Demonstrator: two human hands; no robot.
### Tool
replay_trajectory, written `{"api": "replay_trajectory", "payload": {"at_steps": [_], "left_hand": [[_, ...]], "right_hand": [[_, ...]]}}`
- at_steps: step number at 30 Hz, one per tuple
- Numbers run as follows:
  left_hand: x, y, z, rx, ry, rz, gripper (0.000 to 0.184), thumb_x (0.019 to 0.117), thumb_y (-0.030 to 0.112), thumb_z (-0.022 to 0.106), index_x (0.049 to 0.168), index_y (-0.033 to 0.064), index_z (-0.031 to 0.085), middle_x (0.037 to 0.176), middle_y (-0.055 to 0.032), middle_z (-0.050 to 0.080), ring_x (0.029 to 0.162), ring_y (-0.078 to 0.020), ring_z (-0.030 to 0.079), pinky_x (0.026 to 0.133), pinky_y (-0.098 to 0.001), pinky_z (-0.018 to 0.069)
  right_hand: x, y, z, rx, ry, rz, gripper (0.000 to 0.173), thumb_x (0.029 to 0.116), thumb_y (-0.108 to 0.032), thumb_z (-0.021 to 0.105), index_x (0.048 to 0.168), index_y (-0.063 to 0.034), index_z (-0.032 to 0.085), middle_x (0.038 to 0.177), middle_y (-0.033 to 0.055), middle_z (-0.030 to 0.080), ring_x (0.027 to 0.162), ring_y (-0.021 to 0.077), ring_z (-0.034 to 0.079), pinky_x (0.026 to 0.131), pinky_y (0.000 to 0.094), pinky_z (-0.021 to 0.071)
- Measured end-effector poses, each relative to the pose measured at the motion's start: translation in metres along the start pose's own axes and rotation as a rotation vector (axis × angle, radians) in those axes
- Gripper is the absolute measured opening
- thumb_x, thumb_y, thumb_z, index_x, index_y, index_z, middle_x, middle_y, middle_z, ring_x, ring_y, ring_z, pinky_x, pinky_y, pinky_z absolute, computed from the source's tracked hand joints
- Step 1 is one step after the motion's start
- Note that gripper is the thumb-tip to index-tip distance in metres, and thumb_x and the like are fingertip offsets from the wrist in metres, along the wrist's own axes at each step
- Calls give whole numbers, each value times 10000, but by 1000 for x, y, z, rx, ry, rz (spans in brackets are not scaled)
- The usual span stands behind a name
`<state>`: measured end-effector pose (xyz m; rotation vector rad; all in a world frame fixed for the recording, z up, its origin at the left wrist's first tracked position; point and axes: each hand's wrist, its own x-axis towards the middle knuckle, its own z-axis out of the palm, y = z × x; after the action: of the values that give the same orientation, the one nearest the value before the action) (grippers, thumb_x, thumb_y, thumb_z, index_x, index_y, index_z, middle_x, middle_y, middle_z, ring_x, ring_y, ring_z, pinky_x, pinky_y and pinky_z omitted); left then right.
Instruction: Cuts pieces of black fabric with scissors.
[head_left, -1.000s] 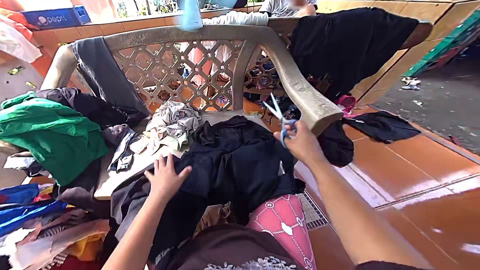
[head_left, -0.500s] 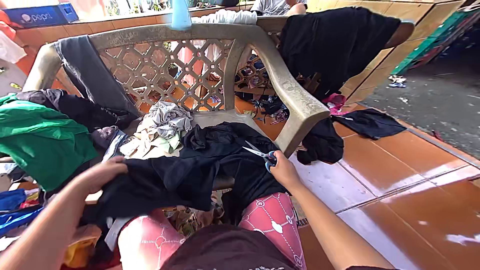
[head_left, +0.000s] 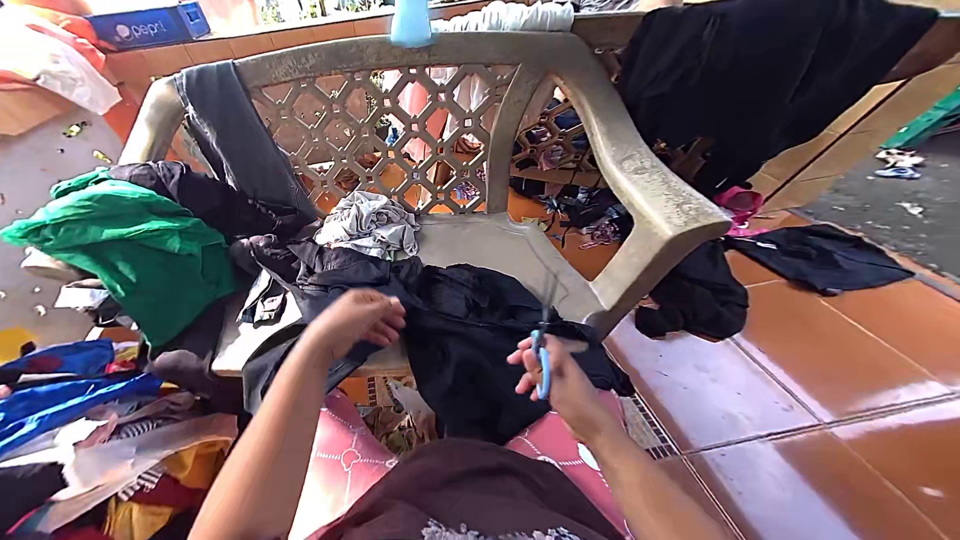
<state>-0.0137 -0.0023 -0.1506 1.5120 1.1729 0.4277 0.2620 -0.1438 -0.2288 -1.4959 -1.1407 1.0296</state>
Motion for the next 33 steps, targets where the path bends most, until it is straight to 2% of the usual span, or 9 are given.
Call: {"api": "replay_trajectory", "payload": {"at_steps": [2,7,14,18,21,23,28,31,33], "left_hand": [[0,-31,45,-331,-107,-106,433,1129,271,325,1286,-60,555,1080,-114,703,894,-177,712,831,-349,591],[40,-38,79,-1124,422,-261,593,1098,379,440,1522,-6,286,1499,-212,418,1282,-267,535,1039,-363,468],[75,-32,64,-1327,604,-308,695,1049,446,526,1578,93,245,1642,-155,274,1495,-301,329,1164,-478,364],[86,-27,63,-1364,668,-304,703,1047,476,518,1579,107,245,1652,-150,256,1522,-301,280,1182,-519,334],[92,-24,57,-1449,652,-260,617,1038,394,564,1525,105,318,1540,-142,408,1396,-260,448,1095,-420,444],[89,-23,55,-1500,596,-180,511,1036,318,553,1468,109,381,1432,-148,498,1308,-274,524,1048,-463,487],[64,-28,45,-1164,409,7,221,1083,208,423,1226,68,518,1065,-129,647,941,-230,672,814,-401,579],[48,-36,37,-903,436,127,237,1100,105,381,1272,-13,493,1051,-139,661,906,-197,688,824,-351,587],[40,-42,32,-742,487,186,282,1093,68,396,1332,-64,467,1162,-154,643,1018,-180,669,915,-340,564]], "right_hand": [[0,-8,15,36,-181,95,335,1024,-207,542,1256,30,497,980,57,658,631,62,596,579,237,524],[9,0,50,87,-358,283,261,1082,-246,510,1183,-13,570,910,22,667,554,24,553,504,168,456],[0,24,56,103,-462,453,338,1093,-338,484,1189,-30,582,879,19,664,556,45,559,510,191,461],[-4,32,51,50,-548,475,375,1070,-320,545,1284,-12,539,1000,60,662,633,62,576,581,219,482],[-7,43,49,123,-663,453,421,1044,-219,583,1380,9,472,1061,74,629,693,66,594,641,228,513],[-9,48,47,208,-711,436,403,1037,-166,571,1383,2,454,1054,48,641,716,46,614,669,212,527],[-9,57,43,389,-790,338,466,965,-128,603,1383,-9,435,1057,-3,646,752,38,642,718,203,556],[-6,67,46,410,-893,247,653,893,-302,729,1407,-31,429,1117,-37,649,776,7,634,730,176,542],[-3,68,51,416,-918,208,714,859,-386,767,1401,-49,448,1129,-57,650,763,-13,615,709,158,525]]}}
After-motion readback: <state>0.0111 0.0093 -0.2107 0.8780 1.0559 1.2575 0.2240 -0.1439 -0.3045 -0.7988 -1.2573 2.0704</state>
